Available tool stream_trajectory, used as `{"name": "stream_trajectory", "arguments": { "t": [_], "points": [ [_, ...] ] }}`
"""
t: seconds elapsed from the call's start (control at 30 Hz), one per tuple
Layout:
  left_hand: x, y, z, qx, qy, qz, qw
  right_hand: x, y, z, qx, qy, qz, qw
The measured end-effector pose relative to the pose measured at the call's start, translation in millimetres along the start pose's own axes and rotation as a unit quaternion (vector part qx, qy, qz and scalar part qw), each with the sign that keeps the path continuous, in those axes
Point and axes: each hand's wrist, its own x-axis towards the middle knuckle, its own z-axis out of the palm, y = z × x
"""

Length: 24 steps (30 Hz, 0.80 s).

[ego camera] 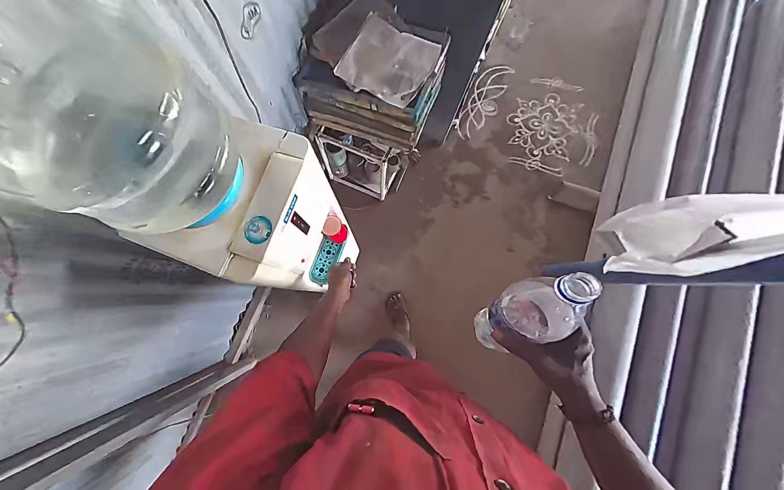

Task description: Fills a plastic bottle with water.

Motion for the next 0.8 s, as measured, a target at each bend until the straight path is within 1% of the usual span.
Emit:
{"name": "stream_trajectory", "arguments": {
  "t": [0.07, 0.1, 0.17, 0.2, 0.23, 0.27, 0.3, 0.33, 0.4, 0.43, 0.47, 0.6, 0.63, 0.67, 0.7, 0.73, 0.77, 0.8],
  "points": [
    [43.7, 12.6, 10.9, -0.019, 0.051, 0.008, 0.998, 37.2, -3.2, 11.9, -0.017, -0.003, 0.006, 1.0],
    [64.7, 10.0, 11.3, -0.009, 0.071, 0.013, 0.997, 50.3, -1.7, 18.4, -0.019, -0.009, 0.004, 1.0],
    [103.8, -7.8, 12.0, 0.046, 0.108, 0.035, 0.992, 71.8, -0.8, 27.7, -0.01, -0.02, 0.007, 1.0],
    [119.8, -6.9, 15.9, 0.083, 0.149, 0.052, 0.984, 87.7, -4.1, 34.0, -0.002, -0.025, 0.007, 1.0],
    [120.9, 0.3, 20.7, 0.107, 0.195, 0.056, 0.973, 100.1, -8.4, 38.4, 0.001, -0.037, 0.011, 0.999],
    [103.2, 25.3, 18.7, 0.13, 0.196, 0.024, 0.972, 111.4, -13.3, 42.1, -0.004, -0.051, 0.013, 0.999],
    [74.5, 77.8, 0.6, 0.129, 0.073, -0.095, 0.984, 124.1, -17.5, 45.9, -0.011, -0.066, 0.01, 0.998],
    [56.2, 104.9, -3.3, 0.118, 0.067, -0.118, 0.984, 136.7, -21.6, 49.4, -0.023, -0.084, 0.006, 0.996],
    [41.3, 119.4, -4.0, 0.122, 0.107, -0.089, 0.983, 159.3, -28.9, 59.0, -0.039, -0.114, 0.003, 0.993],
    [42.5, 119.1, -5.7, 0.151, 0.105, -0.08, 0.98, 169.7, -32.0, 64.7, -0.045, -0.125, 0.003, 0.991],
    [46.2, 118.0, -6.8, 0.156, 0.112, -0.079, 0.978, 180.1, -33.7, 70.4, -0.057, -0.136, 0.003, 0.989],
    [56.7, 113.9, -2.4, 0.055, 0.192, -0.095, 0.975, 219.4, -39.3, 90.6, -0.088, -0.19, -0.021, 0.978],
    [58.2, 111.5, -3.8, 0.047, 0.196, -0.106, 0.974, 229.0, -39.1, 95.2, -0.094, -0.204, -0.025, 0.974],
    [61.9, 106.9, -6.9, 0.065, 0.187, -0.123, 0.972, 237.8, -39.7, 100.3, -0.099, -0.219, -0.029, 0.97],
    [70.2, 96.7, -7.8, 0.1, 0.173, -0.146, 0.969, 247.1, -39.7, 104.0, -0.097, -0.239, -0.039, 0.965],
    [85.8, 77.9, -3.0, 0.138, 0.19, -0.155, 0.96, 257.9, -38.9, 108.5, -0.083, -0.26, -0.053, 0.961],
    [107.7, 46.3, 11.5, 0.177, 0.277, -0.129, 0.936, 268.5, -37.4, 113.5, -0.068, -0.276, -0.064, 0.957],
    [120.8, 26.0, 18.1, 0.191, 0.316, -0.135, 0.92, 277.8, -36.4, 117.6, -0.065, -0.29, -0.071, 0.952]
  ]
}}
